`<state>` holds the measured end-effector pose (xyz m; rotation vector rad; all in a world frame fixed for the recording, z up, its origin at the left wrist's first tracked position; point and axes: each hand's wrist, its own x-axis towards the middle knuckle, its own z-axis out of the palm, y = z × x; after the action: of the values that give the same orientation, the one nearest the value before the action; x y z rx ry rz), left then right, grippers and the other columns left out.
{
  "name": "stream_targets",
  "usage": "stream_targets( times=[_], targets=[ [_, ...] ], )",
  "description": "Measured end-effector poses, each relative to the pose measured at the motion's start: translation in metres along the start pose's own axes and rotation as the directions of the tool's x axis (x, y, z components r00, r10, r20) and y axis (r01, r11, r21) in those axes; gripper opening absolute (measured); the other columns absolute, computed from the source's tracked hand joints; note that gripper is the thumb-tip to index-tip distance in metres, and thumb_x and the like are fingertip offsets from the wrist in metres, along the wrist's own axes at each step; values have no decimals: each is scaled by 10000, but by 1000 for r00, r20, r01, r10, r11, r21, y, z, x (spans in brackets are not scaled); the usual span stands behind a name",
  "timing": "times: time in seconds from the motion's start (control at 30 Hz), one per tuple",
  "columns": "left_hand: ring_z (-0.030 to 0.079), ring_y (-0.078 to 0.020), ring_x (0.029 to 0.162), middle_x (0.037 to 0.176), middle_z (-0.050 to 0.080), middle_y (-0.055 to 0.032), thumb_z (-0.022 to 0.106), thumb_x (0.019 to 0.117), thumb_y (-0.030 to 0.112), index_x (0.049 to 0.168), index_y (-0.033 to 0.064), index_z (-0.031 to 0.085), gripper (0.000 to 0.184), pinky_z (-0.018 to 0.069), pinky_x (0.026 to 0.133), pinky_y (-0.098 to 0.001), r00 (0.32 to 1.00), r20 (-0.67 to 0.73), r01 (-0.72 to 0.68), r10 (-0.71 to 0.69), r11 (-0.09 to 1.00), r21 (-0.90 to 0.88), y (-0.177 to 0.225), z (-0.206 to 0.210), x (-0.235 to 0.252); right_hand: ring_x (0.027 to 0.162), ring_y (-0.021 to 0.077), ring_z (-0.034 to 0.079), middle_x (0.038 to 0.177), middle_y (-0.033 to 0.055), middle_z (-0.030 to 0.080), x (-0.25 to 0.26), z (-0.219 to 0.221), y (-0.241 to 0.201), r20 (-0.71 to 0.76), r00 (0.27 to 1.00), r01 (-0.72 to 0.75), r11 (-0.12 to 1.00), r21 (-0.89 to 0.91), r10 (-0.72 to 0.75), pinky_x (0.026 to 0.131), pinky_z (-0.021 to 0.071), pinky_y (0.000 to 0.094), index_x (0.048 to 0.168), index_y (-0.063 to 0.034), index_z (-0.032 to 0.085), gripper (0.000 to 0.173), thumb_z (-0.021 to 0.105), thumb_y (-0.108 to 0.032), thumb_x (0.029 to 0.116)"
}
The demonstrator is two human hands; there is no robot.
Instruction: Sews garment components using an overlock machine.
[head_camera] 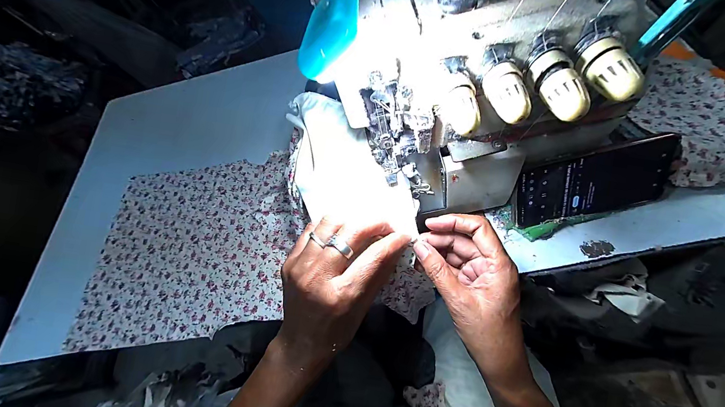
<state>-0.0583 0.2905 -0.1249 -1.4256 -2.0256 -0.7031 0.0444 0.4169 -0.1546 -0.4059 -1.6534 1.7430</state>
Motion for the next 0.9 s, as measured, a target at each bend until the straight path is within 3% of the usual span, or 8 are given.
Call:
stream_targets(
  times=[0.3,0.37,0.43,0.53,0.6,0.7,0.8,0.9],
  targets=[
    [629,-220,855,885,721,-62,719,939,181,945,156,819,103,455,756,-348,997,48,-68,67,997,23,1,-6,-4,794,65,714,909,7,741,4,-2,-3,49,999,-13,1000,10,12,741,600,202,1206,-66,610,294,694,-18,928],
    [617,-224,967,1004,712,-69,729,921,339,962,171,799,187,448,852,-364,998,23,-59,59,998,4,4,3,-9,793,50,707,905,-4,734,8,-2,-7,57,998,-5,1000,-15,6,733,592,189,1186,-79,614,296,708,-16,913],
    [573,-241,1141,1251,652,-99,711,914,447,1077,154,691,337,376,999,-383,999,10,-51,51,998,30,6,17,-17,795,34,695,905,-21,718,10,-1,-11,52,998,28,998,-50,-26,733,586,180,1157,-95,622,255,697,-39,920],
    [571,-210,1327,1402,642,-76,614,995,147,1221,121,670,234,334,1168,-411,999,25,-45,44,997,63,-2,23,-29,792,42,701,918,-3,715,3,-2,-6,56,995,95,987,-129,-88,743,604,202,1105,-66,646,171,667,-56,935],
    [556,-198,1364,1393,658,-62,526,1040,64,1280,118,691,296,333,1181,-433,995,79,-70,65,995,73,-10,11,-37,792,48,694,913,22,720,-4,-2,0,67,992,116,979,-167,-106,750,599,200,1060,-31,711,141,649,-58,936],
    [568,-206,1355,1378,669,-52,496,1043,26,1317,123,694,351,380,1154,-425,976,194,-124,104,988,97,-14,-12,-33,828,27,673,935,18,712,-2,0,4,74,978,208,946,-249,-195,771,578,173,1040,-37,769,168,637,-63,938],
    [586,-230,1332,1429,632,-55,475,1015,-2,1365,105,661,411,430,1104,-427,943,325,-109,69,988,106,-15,-25,-11,840,30,640,936,25,691,14,3,-3,104,939,336,811,-479,-327,743,532,151,1066,-61,787,194,640,-56,940],
    [617,-274,1291,1447,615,-77,469,981,-27,1373,84,652,446,472,1064,-456,918,396,-62,24,994,85,-24,-26,16,857,183,625,954,83,636,28,4,-12,201,909,395,601,-695,-364,709,523,291,1146,-87,774,283,614,-8,926]
  ],
)
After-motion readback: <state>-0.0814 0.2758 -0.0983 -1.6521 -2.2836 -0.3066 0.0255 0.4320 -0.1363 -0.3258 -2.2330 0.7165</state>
